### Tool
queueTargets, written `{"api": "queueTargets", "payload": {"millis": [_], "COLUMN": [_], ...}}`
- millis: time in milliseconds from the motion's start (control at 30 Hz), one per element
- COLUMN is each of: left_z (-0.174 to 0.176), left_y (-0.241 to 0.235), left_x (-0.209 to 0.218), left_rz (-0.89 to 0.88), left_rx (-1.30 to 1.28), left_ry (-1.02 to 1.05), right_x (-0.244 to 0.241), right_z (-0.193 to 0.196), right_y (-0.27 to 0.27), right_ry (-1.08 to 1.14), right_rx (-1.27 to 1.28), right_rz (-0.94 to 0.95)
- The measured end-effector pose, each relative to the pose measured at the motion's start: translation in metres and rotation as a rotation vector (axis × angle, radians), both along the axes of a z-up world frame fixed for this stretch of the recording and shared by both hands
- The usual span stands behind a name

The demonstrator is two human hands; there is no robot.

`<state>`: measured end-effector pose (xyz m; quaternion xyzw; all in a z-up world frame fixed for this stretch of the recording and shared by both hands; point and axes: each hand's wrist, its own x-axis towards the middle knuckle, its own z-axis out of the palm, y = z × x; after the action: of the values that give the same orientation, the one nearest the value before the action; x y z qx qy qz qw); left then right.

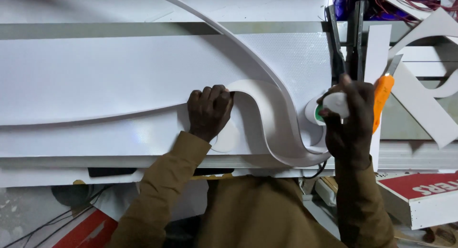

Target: Gluing a flexible white acrylic strip to a base to create a 3D sign element.

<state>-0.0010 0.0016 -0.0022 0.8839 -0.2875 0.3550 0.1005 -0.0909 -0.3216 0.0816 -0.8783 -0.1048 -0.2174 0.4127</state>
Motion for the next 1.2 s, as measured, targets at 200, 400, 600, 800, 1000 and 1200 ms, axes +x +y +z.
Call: {"api": "queueTargets", "payload": {"millis": [200, 400, 600, 800, 1000, 1200], "left_z": [0.000, 0.003, -0.010, -0.014, -0.016, -0.010], "left_y": [-0.002, 0.000, 0.006, 0.007, 0.010, 0.010], "left_x": [0.002, 0.003, -0.012, -0.010, -0.015, -0.010], "left_rz": [-0.011, -0.048, -0.017, -0.026, -0.042, -0.073], "left_rx": [-0.040, -0.057, -0.046, -0.071, -0.066, -0.081], "left_ry": [0.011, 0.091, 0.188, 0.188, 0.218, 0.221], "right_x": [0.050, 0.113, 0.145, 0.147, 0.147, 0.143], "right_z": [0.018, 0.022, 0.023, 0.026, 0.019, 0.014], "right_y": [0.024, 0.051, 0.074, 0.076, 0.082, 0.082], "right_ry": [0.173, 0.351, 0.377, 0.436, 0.467, 0.435], "right_rx": [-0.033, 0.267, 0.121, 0.071, 0.028, -0.021], "right_rz": [0.008, 0.162, 0.247, 0.242, 0.260, 0.241]}}
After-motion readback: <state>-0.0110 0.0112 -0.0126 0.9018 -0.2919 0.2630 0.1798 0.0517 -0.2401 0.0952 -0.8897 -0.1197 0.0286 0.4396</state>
